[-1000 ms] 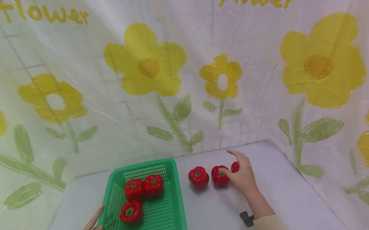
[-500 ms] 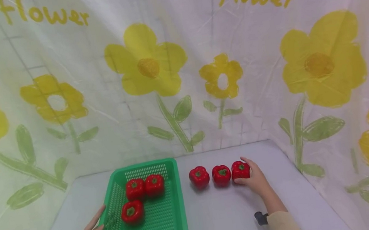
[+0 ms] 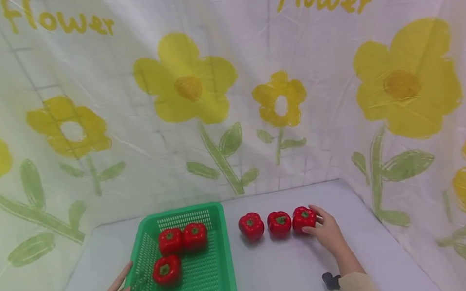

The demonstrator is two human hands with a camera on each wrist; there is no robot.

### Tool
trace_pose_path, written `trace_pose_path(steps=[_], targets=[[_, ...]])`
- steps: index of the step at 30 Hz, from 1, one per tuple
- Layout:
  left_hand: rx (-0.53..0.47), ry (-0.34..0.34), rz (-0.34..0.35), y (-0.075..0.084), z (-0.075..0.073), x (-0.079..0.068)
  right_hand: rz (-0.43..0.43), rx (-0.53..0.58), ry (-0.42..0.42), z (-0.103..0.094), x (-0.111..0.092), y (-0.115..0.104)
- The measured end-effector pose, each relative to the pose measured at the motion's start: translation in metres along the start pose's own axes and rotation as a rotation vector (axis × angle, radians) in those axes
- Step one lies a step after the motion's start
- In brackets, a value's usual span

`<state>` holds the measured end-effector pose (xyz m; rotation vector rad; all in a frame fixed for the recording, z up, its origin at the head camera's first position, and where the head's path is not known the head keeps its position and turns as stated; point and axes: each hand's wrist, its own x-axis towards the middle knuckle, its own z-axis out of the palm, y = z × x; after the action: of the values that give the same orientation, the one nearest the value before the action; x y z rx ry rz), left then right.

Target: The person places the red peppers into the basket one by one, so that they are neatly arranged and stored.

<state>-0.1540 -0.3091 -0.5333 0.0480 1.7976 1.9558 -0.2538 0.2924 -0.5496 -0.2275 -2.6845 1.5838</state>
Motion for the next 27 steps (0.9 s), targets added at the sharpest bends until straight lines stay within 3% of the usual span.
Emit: trace_pose_path(steps=[13,19,27], targets=[[-0.037,-0.040,0.006,0.001,-0.001,-0.001,-0.037,0.041,0.101,-0.009,-0.008,-0.006],[0.033,-0.040,0.030,0.002,-0.004,0.001,-0.056,0.068,0.144,-0.013,-0.013,-0.022],[-0.040,-0.147,0.021,0.000,-0.010,0.002,-0.072,0.110,0.199,-0.013,-0.017,-0.054]])
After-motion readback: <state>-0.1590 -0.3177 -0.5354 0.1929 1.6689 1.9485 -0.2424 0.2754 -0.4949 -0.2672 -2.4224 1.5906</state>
